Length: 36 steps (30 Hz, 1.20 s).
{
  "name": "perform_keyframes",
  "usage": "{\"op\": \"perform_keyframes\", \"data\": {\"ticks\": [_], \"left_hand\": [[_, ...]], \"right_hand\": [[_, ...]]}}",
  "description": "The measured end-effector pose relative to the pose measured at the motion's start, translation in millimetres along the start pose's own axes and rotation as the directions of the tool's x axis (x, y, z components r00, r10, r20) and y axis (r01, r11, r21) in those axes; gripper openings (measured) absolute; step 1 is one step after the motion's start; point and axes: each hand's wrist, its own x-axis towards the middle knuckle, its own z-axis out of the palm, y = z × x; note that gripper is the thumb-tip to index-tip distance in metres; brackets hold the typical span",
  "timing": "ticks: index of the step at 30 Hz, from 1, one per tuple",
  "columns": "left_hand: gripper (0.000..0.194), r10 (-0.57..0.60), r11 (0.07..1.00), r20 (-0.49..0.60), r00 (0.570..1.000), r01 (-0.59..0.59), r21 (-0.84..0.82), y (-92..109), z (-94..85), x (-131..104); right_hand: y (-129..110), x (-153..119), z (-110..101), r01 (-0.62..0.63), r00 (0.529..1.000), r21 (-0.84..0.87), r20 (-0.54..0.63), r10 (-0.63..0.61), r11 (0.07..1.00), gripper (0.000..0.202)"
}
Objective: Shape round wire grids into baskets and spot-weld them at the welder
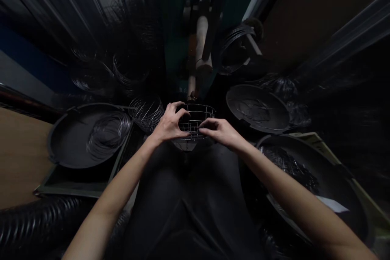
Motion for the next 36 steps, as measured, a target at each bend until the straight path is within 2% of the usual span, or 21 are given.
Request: {"op": "perform_keyframes", "data": {"ticks": [2,5,8,9,11,14,17,22,24,28,36], "left_hand": [[0.051,-0.015,1.000,0.003,1.000,0.015,-0.005,0,-0.2,-1],[0.050,-0.019,1.000,-0.008,1.000,0.019,-0.007,-1,0.7,-3],[0.051,-0.016,1.000,-0.010,1.000,0.016,0.005,-3,2.4,-4],[0.051,-0.017,1.000,-0.007,1.000,0.017,0.006,-3,2.7,-4],[0.052,-0.026,1.000,-0.002,1.000,0.026,-0.005,-1,2.7,-4],[0.053,-0.061,0.997,-0.007,0.998,0.060,-0.052,2,1.5,-3],[0.055,-0.099,0.991,-0.031,0.995,0.095,-0.090,2,1.0,-1],[0.057,-0.097,0.991,-0.063,0.993,0.091,-0.100,-3,4.4,6],[0.057,-0.106,0.990,-0.075,0.992,0.098,-0.106,-4,6.4,8],[0.057,-0.136,0.985,-0.115,0.984,0.123,-0.120,-8,10.0,10],[0.057,-0.110,0.987,-0.108,0.988,0.096,-0.127,-16,11.5,17]], "right_hand": [[1,2,5,0.090,0.994,-0.068,-0.052,-0.094,0.994,0.019],[-1,0,10,0.123,0.988,-0.170,-0.067,-0.136,0.978,0.028],[-1,-4,12,0.177,0.969,-0.405,-0.089,-0.231,0.897,0.027],[0,-6,14,0.195,0.961,-0.514,-0.068,-0.267,0.835,0.028],[2,-8,18,0.211,0.957,-0.727,0.018,-0.290,0.653,0.042],[3,-9,23,0.191,0.968,-0.900,0.108,-0.225,0.391,0.051],[0,-6,25,0.191,0.971,-0.944,0.141,-0.192,0.271,0.050],[-8,2,17,0.209,0.964,-0.936,0.148,-0.221,0.283,0.049],[-8,4,15,0.230,0.955,-0.938,0.167,-0.244,0.261,0.050],[-3,8,13,0.264,0.934,-0.941,0.194,-0.300,0.212,0.051],[4,19,10,0.282,0.916,-0.939,0.202,-0.347,0.198,0.045]]}}
